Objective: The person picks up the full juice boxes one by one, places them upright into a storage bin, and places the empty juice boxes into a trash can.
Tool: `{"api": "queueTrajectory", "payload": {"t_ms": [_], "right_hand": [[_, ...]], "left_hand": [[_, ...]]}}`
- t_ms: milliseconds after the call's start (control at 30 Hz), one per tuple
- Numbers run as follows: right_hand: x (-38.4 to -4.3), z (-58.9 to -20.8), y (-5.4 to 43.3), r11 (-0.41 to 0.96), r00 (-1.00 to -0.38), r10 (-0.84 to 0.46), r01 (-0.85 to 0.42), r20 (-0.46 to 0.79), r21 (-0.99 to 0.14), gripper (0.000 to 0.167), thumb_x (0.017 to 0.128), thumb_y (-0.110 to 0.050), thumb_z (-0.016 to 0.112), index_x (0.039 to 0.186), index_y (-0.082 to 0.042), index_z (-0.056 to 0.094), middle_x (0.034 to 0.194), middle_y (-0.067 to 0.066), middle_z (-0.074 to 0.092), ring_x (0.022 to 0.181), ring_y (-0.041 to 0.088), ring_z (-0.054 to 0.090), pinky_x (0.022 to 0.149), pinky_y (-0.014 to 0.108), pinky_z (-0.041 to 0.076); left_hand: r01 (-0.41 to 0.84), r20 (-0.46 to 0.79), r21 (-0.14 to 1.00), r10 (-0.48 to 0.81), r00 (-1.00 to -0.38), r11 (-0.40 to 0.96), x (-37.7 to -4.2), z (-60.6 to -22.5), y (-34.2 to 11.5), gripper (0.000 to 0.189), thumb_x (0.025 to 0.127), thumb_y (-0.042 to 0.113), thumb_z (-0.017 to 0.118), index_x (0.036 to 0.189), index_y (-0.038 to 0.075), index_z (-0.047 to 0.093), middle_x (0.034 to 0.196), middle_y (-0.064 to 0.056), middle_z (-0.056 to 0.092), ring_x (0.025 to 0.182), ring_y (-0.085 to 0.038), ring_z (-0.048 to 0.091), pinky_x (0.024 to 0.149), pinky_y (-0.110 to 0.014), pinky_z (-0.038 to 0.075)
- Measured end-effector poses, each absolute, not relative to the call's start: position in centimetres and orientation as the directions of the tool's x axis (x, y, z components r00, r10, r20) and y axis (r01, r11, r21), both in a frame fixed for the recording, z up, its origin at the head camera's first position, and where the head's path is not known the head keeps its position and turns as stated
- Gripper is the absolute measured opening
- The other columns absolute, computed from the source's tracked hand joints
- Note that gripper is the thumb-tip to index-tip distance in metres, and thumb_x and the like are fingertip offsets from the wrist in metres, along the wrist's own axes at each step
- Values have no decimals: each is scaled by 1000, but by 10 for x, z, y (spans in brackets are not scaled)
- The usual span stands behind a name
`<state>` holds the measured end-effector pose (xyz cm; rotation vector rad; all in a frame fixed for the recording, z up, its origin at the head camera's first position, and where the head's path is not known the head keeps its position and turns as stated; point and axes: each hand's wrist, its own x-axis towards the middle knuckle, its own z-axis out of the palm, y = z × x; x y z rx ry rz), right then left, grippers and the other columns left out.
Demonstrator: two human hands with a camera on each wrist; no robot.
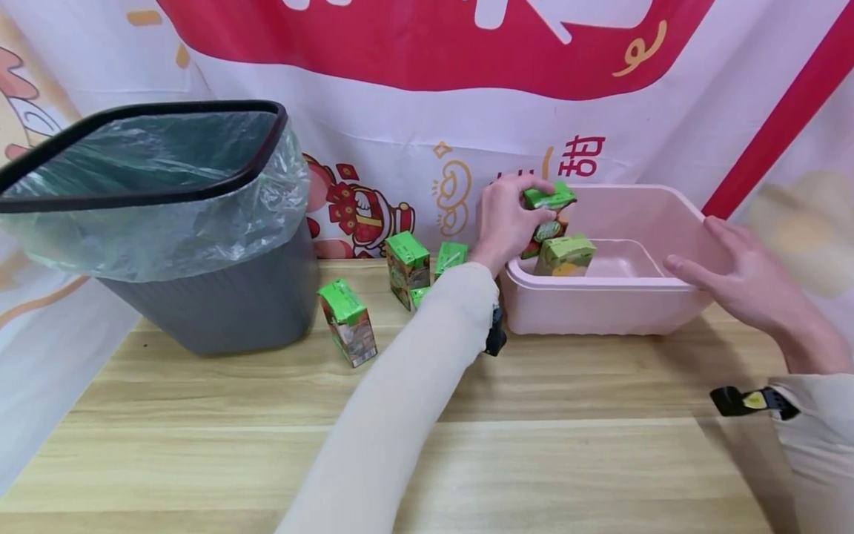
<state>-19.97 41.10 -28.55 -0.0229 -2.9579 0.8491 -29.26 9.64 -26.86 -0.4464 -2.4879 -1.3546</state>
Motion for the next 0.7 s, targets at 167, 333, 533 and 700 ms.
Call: {"api": "queueTrajectory", "payload": {"t_ms": [167, 333, 533, 700], "right_hand": [[-200, -286, 411, 848, -997, 29, -11, 66, -531, 103, 101, -60, 58, 171, -12, 0, 176, 31, -2, 156, 62, 9, 116, 85, 14], [-201, -286, 411, 851, -997, 26, -17, 73, -525, 103, 101, -59, 58, 171, -11, 1, 176, 30, -2, 157, 61, 8, 117, 84, 13], [-202, -287, 412, 852, -998, 24, -13, 65, -523, 103, 101, -60, 58, 171, -12, 0, 176, 30, -3, 156, 62, 8, 116, 85, 14], [-201, -287, 412, 852, -997, 23, -17, 69, -522, 102, 101, -59, 58, 171, -11, 0, 176, 30, -4, 157, 61, 6, 117, 85, 13]], "left_hand": [[383, 350, 765, 165, -922, 517, -298, -271, 95, 27, 91, 23, 86, 117, 27, 81, 129, 7, 69, 112, -9, 59, 96, -25, 50], [339, 291, 795, 174, -941, 503, -302, -272, 94, 25, 90, 21, 86, 113, 28, 82, 125, 10, 70, 103, -9, 59, 87, -23, 49], [300, 245, 787, 174, -954, 538, -306, -272, 94, 23, 87, 20, 89, 107, 29, 84, 120, 10, 73, 102, -8, 60, 88, -24, 50], [299, 219, 774, 208, -953, 558, -308, -271, 95, 26, 84, 16, 91, 106, 28, 85, 124, 9, 73, 113, -9, 60, 101, -27, 48]]}}
